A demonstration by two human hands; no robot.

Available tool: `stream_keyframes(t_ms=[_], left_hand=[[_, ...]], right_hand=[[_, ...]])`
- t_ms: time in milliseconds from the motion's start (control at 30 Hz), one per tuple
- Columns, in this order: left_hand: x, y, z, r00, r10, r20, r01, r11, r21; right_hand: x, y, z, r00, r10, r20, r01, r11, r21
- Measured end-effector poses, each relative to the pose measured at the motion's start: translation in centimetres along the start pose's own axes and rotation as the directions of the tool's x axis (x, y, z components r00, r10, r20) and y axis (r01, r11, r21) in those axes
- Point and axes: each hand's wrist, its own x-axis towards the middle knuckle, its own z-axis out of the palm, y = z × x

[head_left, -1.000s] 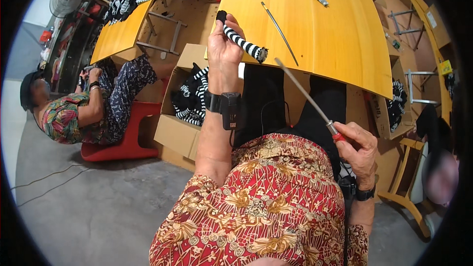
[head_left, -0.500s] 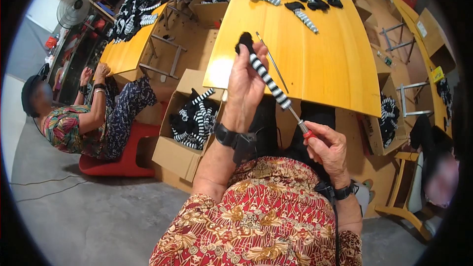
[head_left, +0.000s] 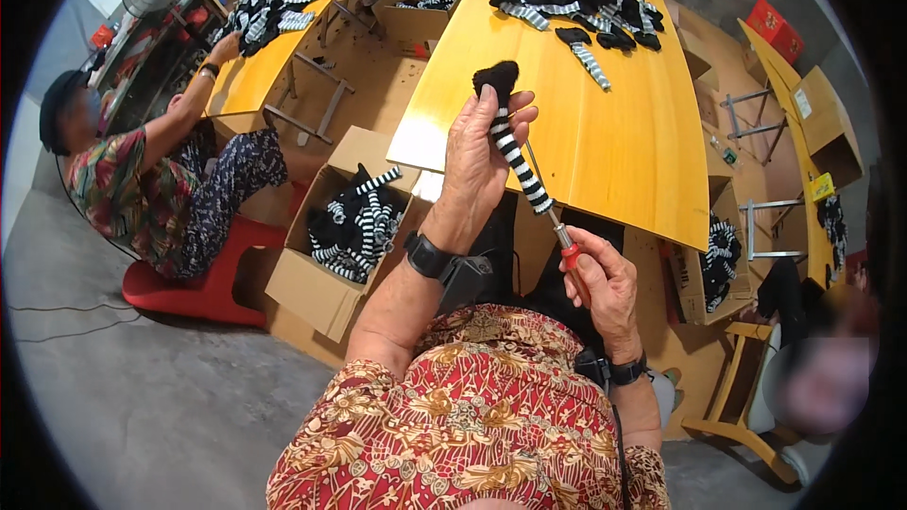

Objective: The person uses a red-handled screwdriver to push the fabric of a black and white striped sock back into its proper shape. They repeatedly insert the tool into the sock opening and push the material down, then inspect the sock before repeating the process on another sock.

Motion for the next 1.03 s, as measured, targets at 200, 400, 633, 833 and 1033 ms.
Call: stream_keyframes(t_ms=[200, 400, 633, 833, 1033], left_hand=[[-1.5, -1.4, 1.9, 0.997, 0.015, 0.079, -0.025, 0.992, 0.126], [-2.0, -1.1, 1.4, 0.991, -0.030, 0.131, -0.001, 0.973, 0.233], [-0.8, 3.8, 1.3, 0.980, 0.139, 0.140, -0.189, 0.857, 0.479], [-0.2, 2.6, 0.9, 0.933, 0.248, 0.262, -0.349, 0.803, 0.483], [-1.1, 0.9, 1.3, 0.936, 0.187, 0.297, -0.324, 0.788, 0.524]], right_hand=[[0.2, 0.9, 1.1, 0.989, -0.113, -0.092, 0.122, 0.987, 0.103], [1.4, 0.2, 1.2, 0.988, -0.126, -0.093, 0.132, 0.989, 0.064], [1.5, -1.7, -0.9, 0.983, -0.181, -0.032, 0.174, 0.973, -0.154], [1.4, -1.5, -0.3, 0.983, -0.147, -0.109, 0.146, 0.989, -0.024], [2.0, -0.2, -0.1, 0.979, -0.152, -0.136, 0.182, 0.951, 0.250]])
